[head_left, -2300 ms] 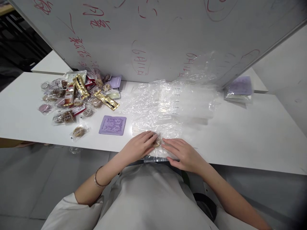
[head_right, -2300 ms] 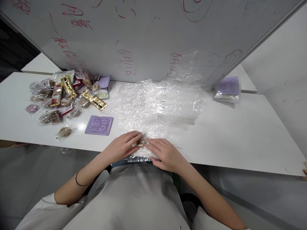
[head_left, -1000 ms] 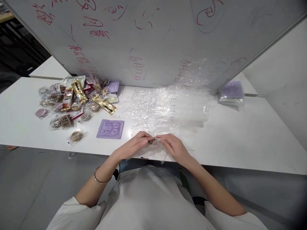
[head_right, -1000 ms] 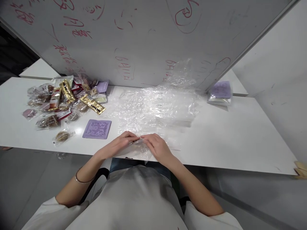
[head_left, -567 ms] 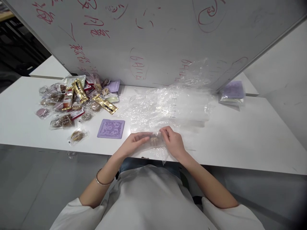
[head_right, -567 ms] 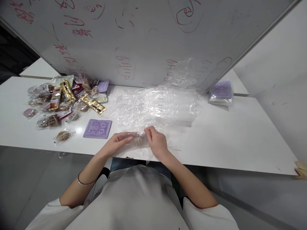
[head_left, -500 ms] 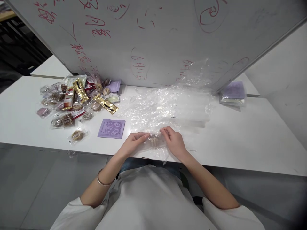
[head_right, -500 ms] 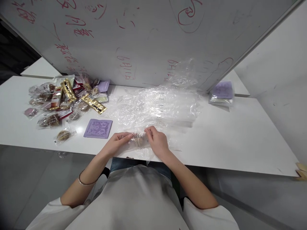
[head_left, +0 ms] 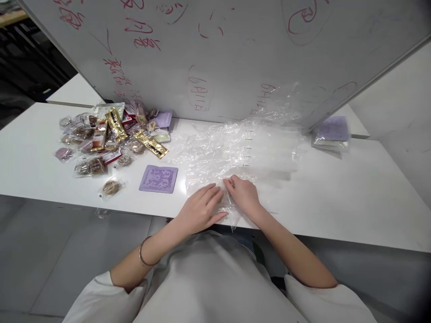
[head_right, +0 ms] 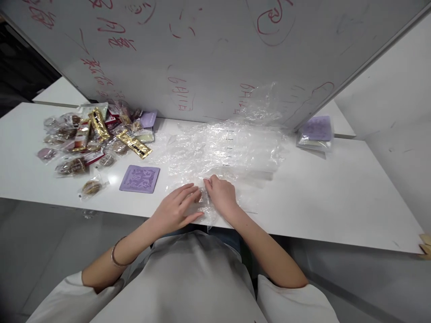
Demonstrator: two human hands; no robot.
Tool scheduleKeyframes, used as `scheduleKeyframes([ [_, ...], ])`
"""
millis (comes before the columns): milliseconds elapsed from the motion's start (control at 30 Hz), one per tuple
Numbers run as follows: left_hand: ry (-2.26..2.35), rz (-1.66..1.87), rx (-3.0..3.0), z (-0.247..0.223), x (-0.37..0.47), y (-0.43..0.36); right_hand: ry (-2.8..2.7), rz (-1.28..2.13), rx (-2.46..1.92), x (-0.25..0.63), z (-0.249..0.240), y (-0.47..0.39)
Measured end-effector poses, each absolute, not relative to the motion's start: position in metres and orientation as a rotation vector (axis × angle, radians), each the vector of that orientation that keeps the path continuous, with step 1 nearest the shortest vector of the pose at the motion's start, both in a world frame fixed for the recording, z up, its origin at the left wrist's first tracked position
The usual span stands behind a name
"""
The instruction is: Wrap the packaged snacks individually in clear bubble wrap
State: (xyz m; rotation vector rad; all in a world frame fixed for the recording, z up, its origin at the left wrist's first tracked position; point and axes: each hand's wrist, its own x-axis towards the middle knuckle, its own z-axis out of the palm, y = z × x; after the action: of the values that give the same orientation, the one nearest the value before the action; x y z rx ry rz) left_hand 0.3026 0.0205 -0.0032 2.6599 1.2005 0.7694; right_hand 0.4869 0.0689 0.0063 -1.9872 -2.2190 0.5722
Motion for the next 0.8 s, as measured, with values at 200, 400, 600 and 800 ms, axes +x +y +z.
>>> scheduleKeyframes([
  [200,1.126,0.434,2.681,0.000,0.305,0.030,-2.227,0.261,-1.934,0.502,0.016,0.065],
  [400,1.034,0.270,2.424,0.024,0.292,0.054,-2.524,0.377,-0.923,0.526,0.021,0.050],
  [600,0.841,0.086,2.088,0.045,0.280,0.108,-2.409,0.961,-1.144,0.530,0.026,0.075],
  [800,1.114,0.441,2.345,0.031,0.281,0.123,-2.187,1.254,-1.420,0.524,0.027,0.120],
])
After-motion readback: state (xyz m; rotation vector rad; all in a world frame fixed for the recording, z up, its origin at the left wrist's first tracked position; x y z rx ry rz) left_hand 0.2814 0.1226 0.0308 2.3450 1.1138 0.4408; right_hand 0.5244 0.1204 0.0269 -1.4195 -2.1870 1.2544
